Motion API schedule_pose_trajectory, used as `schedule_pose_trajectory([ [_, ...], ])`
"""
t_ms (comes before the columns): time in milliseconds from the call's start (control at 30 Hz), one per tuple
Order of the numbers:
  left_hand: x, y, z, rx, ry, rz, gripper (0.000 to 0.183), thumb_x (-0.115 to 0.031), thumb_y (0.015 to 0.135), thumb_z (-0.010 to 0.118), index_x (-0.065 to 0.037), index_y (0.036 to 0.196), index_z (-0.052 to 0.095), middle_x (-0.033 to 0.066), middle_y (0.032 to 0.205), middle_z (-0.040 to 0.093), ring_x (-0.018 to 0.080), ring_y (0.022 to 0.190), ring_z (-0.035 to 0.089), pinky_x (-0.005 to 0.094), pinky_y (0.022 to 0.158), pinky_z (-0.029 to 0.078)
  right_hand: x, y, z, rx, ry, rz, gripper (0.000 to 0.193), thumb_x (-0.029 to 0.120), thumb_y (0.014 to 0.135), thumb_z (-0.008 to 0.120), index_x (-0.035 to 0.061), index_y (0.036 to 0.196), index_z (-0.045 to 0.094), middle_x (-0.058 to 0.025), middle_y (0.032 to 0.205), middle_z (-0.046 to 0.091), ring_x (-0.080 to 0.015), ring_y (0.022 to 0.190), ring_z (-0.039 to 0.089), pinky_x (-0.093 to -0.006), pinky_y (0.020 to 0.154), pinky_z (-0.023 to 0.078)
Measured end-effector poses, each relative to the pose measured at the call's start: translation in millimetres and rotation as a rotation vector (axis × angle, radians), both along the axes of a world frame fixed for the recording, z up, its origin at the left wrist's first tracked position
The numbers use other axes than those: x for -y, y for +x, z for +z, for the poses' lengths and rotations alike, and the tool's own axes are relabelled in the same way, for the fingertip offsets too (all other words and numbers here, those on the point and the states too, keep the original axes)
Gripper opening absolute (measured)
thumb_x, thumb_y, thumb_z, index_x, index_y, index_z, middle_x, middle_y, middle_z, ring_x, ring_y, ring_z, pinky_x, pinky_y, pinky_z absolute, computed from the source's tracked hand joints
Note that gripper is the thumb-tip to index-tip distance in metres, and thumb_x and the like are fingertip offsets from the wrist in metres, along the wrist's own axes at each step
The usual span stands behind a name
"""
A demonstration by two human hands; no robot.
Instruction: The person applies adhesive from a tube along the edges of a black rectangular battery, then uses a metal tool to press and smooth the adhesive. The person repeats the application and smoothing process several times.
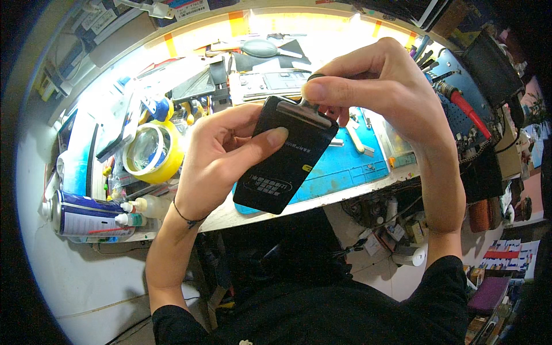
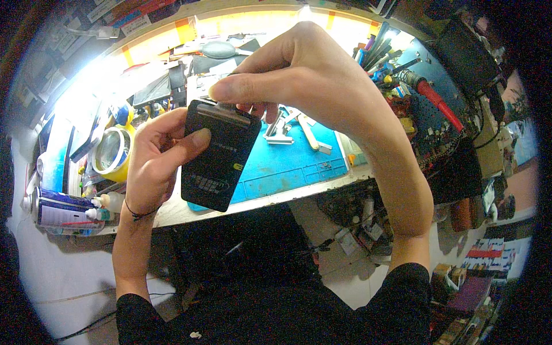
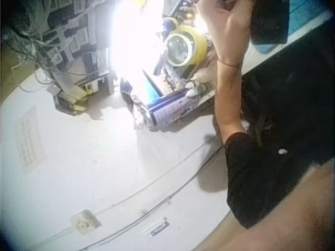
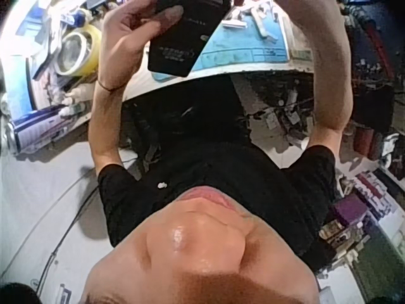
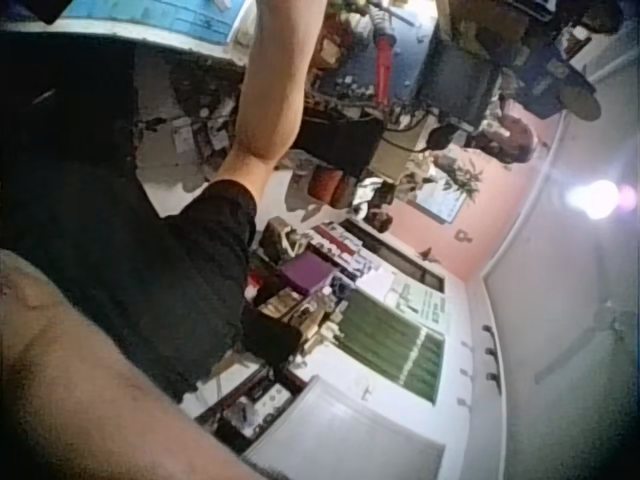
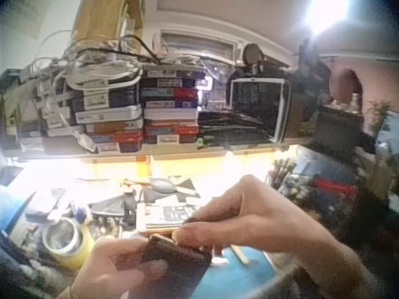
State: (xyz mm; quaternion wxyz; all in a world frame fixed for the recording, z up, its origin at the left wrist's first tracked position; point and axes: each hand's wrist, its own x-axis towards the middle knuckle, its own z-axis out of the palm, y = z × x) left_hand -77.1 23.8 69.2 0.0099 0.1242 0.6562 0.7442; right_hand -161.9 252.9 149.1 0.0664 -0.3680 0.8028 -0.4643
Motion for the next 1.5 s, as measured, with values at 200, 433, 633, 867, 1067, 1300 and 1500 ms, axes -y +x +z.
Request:
schedule_pose_trajectory([
  [200, 1, -2, -1, -0.012, -0.006, -0.004, 0.028, -0.004, 0.099, 0.070, 0.005, 0.126, 0.070, 0.0072, 0.106, 0.077, 0.0084, 0.093, 0.070, 0.0233, 0.083, 0.055, -2, -3, 0, -0.032, 0.008, 0.020, 0.035, 0.033, 0.091, 0.080, -0.0012, 0.094, 0.083, -0.0091, 0.069, 0.072, -0.0125, 0.056, 0.065, -0.0242, 0.054, 0.050],
  [433, -1, -1, -2, -0.023, 0.010, 0.005, 0.027, -0.003, 0.099, 0.069, 0.005, 0.125, 0.070, 0.0064, 0.106, 0.077, 0.0078, 0.093, 0.069, 0.0232, 0.082, 0.055, 0, -2, -3, -0.043, -0.017, -0.008, 0.034, 0.033, 0.092, 0.080, -0.0011, 0.096, 0.083, -0.0109, 0.072, 0.074, -0.0141, 0.057, 0.068, -0.0249, 0.056, 0.053],
  [633, 0, 0, 0, -0.008, -0.001, 0.006, 0.027, -0.005, 0.099, 0.070, 0.004, 0.124, 0.071, 0.0073, 0.106, 0.077, 0.0081, 0.093, 0.070, 0.0229, 0.082, 0.054, 1, -1, -1, -0.039, -0.015, 0.003, 0.035, 0.033, 0.092, 0.080, -0.0015, 0.095, 0.083, -0.0106, 0.071, 0.073, -0.0135, 0.059, 0.068, -0.0237, 0.056, 0.053],
  [867, 3, -5, -2, -0.012, -0.006, 0.022, 0.028, -0.011, 0.100, 0.071, 0.004, 0.123, 0.071, 0.0070, 0.105, 0.077, 0.0081, 0.094, 0.069, 0.0238, 0.086, 0.054, -4, -9, -1, -0.071, 0.040, 0.008, 0.048, 0.044, 0.094, 0.078, -0.0033, 0.103, 0.081, -0.0156, 0.081, 0.075, -0.0140, 0.065, 0.070, -0.0228, 0.055, 0.052],
  [1067, 11, -19, -9, 0.148, 0.288, 0.091, 0.034, -0.017, 0.104, 0.067, 0.003, 0.132, 0.066, 0.0104, 0.115, 0.076, 0.0132, 0.098, 0.073, 0.0271, 0.090, 0.057, -31, -43, -34, -0.439, 0.439, -0.163, 0.031, 0.027, 0.104, 0.065, 0.0015, 0.114, 0.080, -0.0126, 0.087, 0.077, -0.0153, 0.065, 0.064, -0.0293, 0.058, 0.051],
  [1300, 15, -25, -16, 0.211, 0.316, 0.161, 0.032, -0.022, 0.106, 0.068, -0.002, 0.130, 0.066, 0.0071, 0.115, 0.075, 0.0119, 0.099, 0.071, 0.0258, 0.088, 0.057, -36, -28, -85, -0.220, 0.484, -0.122, 0.049, 0.039, 0.094, 0.077, -0.0053, 0.115, 0.078, -0.0180, 0.084, 0.075, -0.0237, 0.074, 0.068, -0.0380, 0.068, 0.053],
  [1500, 25, -28, -23, 0.222, 0.312, 0.156, 0.031, -0.020, 0.106, 0.066, -0.002, 0.131, 0.066, 0.0074, 0.119, 0.074, 0.0142, 0.105, 0.070, 0.0285, 0.093, 0.055, -40, -12, -92, -0.275, 0.431, -0.162, 0.050, 0.035, 0.089, 0.081, -0.0065, 0.116, 0.074, -0.0230, 0.088, 0.071, -0.0328, 0.081, 0.068, -0.0434, 0.077, 0.053],
])
